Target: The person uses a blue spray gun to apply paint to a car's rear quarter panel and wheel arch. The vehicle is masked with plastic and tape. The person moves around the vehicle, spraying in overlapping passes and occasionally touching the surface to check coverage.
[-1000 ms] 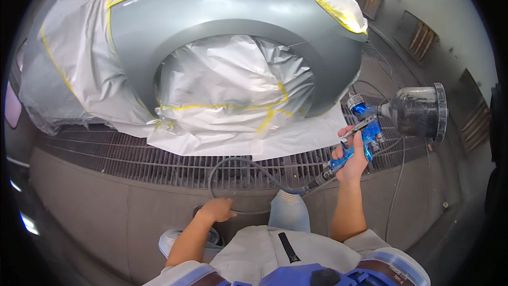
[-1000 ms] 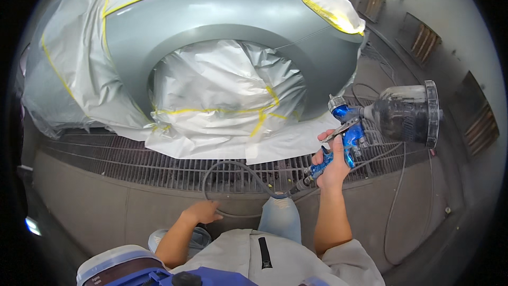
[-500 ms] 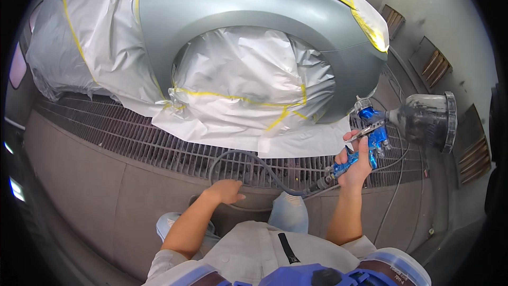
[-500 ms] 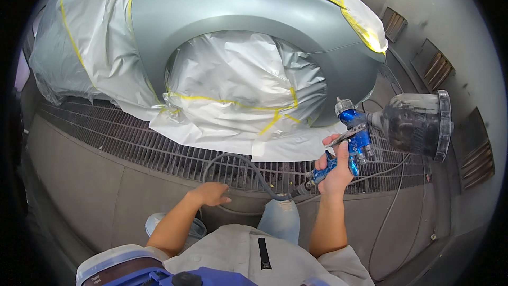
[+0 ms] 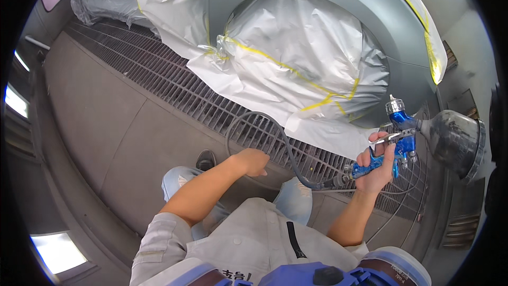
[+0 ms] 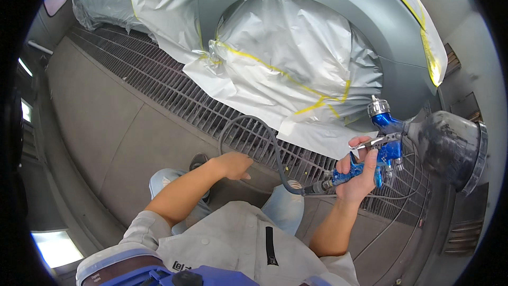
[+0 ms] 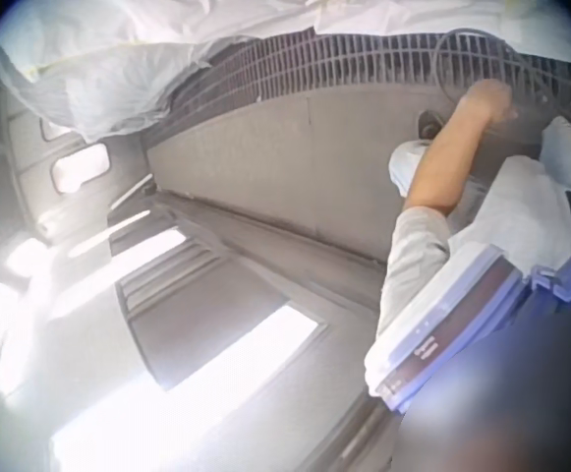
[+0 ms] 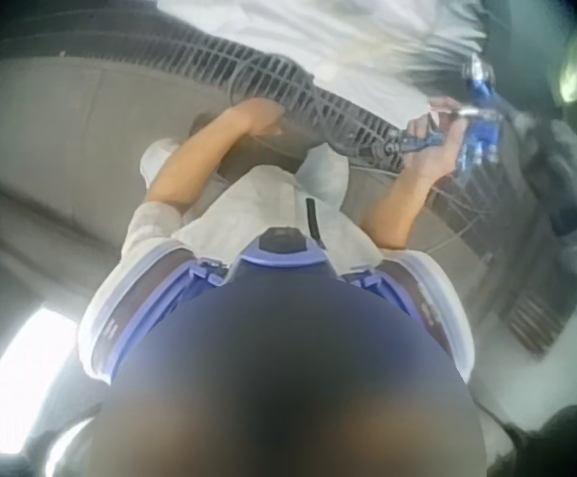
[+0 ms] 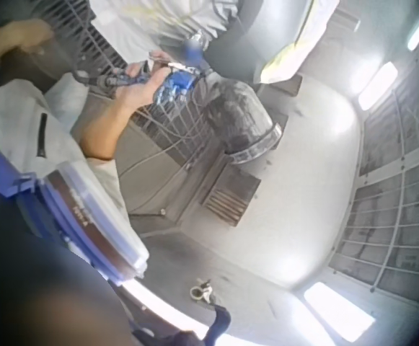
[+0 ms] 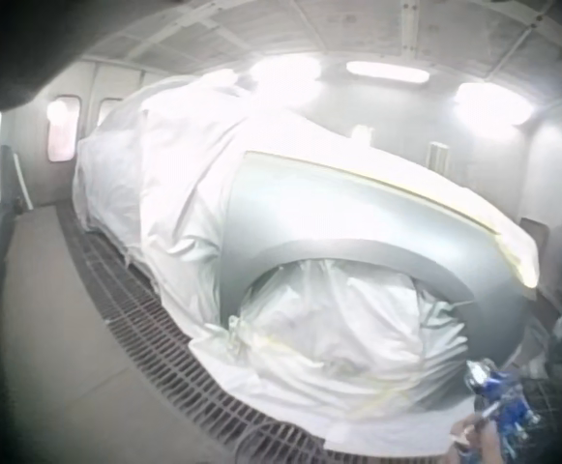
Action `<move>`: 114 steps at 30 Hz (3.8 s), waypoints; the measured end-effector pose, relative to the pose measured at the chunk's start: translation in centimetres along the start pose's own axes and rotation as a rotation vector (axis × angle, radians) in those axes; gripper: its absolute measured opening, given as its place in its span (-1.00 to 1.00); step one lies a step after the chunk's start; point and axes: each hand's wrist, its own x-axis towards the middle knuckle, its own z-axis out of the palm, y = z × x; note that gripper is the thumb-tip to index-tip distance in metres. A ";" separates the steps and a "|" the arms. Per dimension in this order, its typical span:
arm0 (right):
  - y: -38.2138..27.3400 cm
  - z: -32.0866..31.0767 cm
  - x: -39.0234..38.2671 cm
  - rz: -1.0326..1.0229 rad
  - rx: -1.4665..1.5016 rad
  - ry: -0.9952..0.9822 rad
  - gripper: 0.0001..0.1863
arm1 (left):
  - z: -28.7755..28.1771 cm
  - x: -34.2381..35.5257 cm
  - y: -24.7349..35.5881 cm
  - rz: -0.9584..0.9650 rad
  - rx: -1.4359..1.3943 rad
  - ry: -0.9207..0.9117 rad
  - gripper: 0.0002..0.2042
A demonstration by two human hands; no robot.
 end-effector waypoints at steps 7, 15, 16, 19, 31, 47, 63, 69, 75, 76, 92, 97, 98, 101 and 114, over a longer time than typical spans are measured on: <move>0.6 0.2 -0.4 0.075 0.064 -0.128 -0.59 | 0.0 0.3 -0.8 0.016 0.033 0.084 -0.64; -0.9 -3.0 0.1 0.089 0.126 -0.105 -0.54 | -1.8 1.0 -0.4 0.012 0.030 -0.055 -0.52; -1.3 -3.7 0.2 0.052 0.099 -0.057 -0.56 | -1.9 1.1 -0.3 0.000 0.032 -0.066 -0.51; -2.2 -5.6 0.1 0.020 0.087 0.162 -0.63 | -1.8 1.1 0.0 -0.017 0.022 -0.094 -0.50; -3.0 -9.0 -0.4 -0.109 0.193 0.478 -0.71 | -0.6 1.5 -1.2 0.041 0.022 -0.081 -0.50; -2.7 -1.1 -0.5 -0.022 0.142 -0.006 -0.64 | 0.9 0.3 -1.8 0.023 0.063 -0.029 -0.47; -3.1 2.9 0.1 -0.036 0.064 -0.086 -0.63 | 0.6 -0.3 -2.5 0.068 0.042 0.047 -0.57; -3.2 2.5 0.3 -0.051 0.067 -0.061 -0.63 | 0.3 -0.2 -2.7 0.033 0.063 -0.027 -0.51; -3.4 1.7 0.4 -0.048 0.075 0.018 -0.64 | 0.3 0.0 -2.9 0.050 0.057 -0.022 -0.49; -3.4 1.5 0.5 -0.047 0.081 0.026 -0.64 | 0.2 0.1 -2.9 0.047 0.058 -0.029 -0.49; -4.2 -3.4 1.1 -0.078 0.131 0.223 -0.71 | 0.2 0.5 -2.9 0.065 0.081 0.002 -0.54; -4.5 -5.1 1.1 -0.118 0.130 0.353 -0.71 | -0.1 0.4 -2.7 0.025 0.039 -0.051 -0.54; -4.7 -5.4 1.0 -0.119 0.138 0.381 -0.71 | -0.1 0.4 -2.6 0.019 0.049 -0.057 -0.54; -4.8 -6.0 0.7 -0.119 0.154 0.475 -0.72 | 0.1 0.5 -3.0 0.066 0.017 0.000 -0.52; -5.1 -5.8 0.1 -0.137 0.166 0.505 -0.73 | -3.0 0.0 0.3 -0.021 -0.119 0.045 -0.71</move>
